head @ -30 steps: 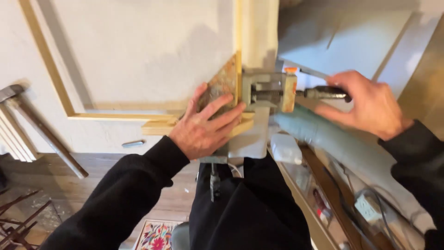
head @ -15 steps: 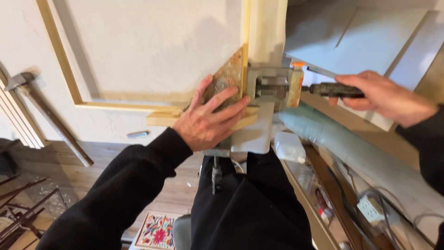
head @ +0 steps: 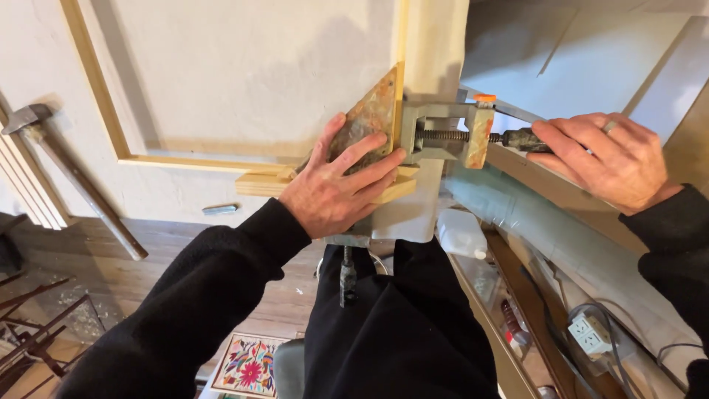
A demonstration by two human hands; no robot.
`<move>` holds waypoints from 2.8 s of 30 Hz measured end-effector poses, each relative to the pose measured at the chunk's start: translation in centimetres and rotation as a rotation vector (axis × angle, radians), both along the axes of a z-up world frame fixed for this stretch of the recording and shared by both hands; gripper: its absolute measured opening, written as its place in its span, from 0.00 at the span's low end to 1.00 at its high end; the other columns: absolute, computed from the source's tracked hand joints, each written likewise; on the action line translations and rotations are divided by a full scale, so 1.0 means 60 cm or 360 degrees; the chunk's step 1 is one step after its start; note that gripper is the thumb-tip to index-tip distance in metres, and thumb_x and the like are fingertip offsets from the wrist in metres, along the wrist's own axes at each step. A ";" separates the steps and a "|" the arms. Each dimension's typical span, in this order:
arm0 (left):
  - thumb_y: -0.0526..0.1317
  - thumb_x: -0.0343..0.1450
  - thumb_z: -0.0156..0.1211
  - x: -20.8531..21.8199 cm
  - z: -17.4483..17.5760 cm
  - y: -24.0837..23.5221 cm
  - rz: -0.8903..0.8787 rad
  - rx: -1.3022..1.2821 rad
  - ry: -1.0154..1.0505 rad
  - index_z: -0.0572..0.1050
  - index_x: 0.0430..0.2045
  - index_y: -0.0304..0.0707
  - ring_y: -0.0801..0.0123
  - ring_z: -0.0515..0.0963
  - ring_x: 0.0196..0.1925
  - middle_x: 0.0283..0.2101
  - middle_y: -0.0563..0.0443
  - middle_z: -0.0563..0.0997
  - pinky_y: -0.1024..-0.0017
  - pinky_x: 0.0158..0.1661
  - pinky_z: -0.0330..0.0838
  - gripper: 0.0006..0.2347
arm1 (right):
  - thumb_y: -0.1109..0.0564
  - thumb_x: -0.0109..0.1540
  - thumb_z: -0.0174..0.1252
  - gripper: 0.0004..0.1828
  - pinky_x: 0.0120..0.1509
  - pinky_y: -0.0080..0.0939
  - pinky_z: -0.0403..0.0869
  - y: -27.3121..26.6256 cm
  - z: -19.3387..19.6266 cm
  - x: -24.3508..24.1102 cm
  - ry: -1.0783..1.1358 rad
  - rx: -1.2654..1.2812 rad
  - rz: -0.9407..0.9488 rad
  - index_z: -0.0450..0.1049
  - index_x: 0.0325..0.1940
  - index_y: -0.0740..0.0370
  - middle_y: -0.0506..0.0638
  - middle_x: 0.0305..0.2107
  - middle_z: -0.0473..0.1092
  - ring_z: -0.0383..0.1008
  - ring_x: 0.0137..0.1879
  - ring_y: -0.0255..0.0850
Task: The person applies wood glue to the end of a wooden frame strip, fits the strips together into a rectangular frame on the workbench, positions a corner clamp with a triangular guide against the joint, tightens the clamp screw, and uses a hammer to drive fasteners into the mitered corner, repeating the clamping and nailing at frame corners.
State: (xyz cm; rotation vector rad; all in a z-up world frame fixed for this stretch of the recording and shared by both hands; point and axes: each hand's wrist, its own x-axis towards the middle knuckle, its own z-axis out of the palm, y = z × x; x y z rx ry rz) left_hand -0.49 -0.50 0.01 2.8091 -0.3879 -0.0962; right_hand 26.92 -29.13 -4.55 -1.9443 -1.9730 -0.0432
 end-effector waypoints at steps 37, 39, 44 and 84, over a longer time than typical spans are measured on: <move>0.54 0.69 0.64 0.016 0.010 0.031 -0.0220 -0.0051 -0.0063 0.78 0.49 0.36 0.51 0.62 0.70 0.65 0.49 0.70 0.33 0.68 0.48 0.22 | 0.49 0.60 0.64 0.17 0.50 0.49 0.74 0.059 0.168 -0.204 0.0560 0.0044 -0.1171 0.76 0.47 0.63 0.56 0.38 0.75 0.77 0.44 0.51; 0.54 0.70 0.63 0.030 -0.006 0.056 -0.0456 -0.0083 -0.0023 0.77 0.51 0.35 0.54 0.63 0.69 0.68 0.48 0.70 0.40 0.69 0.50 0.23 | 0.53 0.68 0.58 0.11 0.48 0.43 0.75 0.028 0.167 -0.334 0.1588 0.0119 -0.1731 0.73 0.45 0.64 0.52 0.34 0.73 0.75 0.40 0.45; 0.57 0.69 0.63 0.055 -0.020 0.087 -0.0636 -0.0272 -0.0108 0.77 0.50 0.35 0.53 0.62 0.70 0.64 0.46 0.71 0.37 0.71 0.46 0.25 | 0.41 0.74 0.44 0.26 0.44 0.43 0.71 0.026 -0.039 -0.662 0.3098 -0.0008 -0.1107 0.72 0.53 0.69 0.48 0.35 0.73 0.71 0.40 0.44; 0.37 0.73 0.57 -0.065 -0.028 0.270 0.0309 -0.1086 0.1536 0.78 0.50 0.32 0.69 0.85 0.39 0.43 0.47 0.83 0.74 0.40 0.79 0.13 | 0.61 0.52 0.74 0.37 0.74 0.53 0.67 0.296 0.085 -0.541 0.1092 0.0168 -0.2187 0.68 0.63 0.63 0.56 0.64 0.67 0.65 0.73 0.54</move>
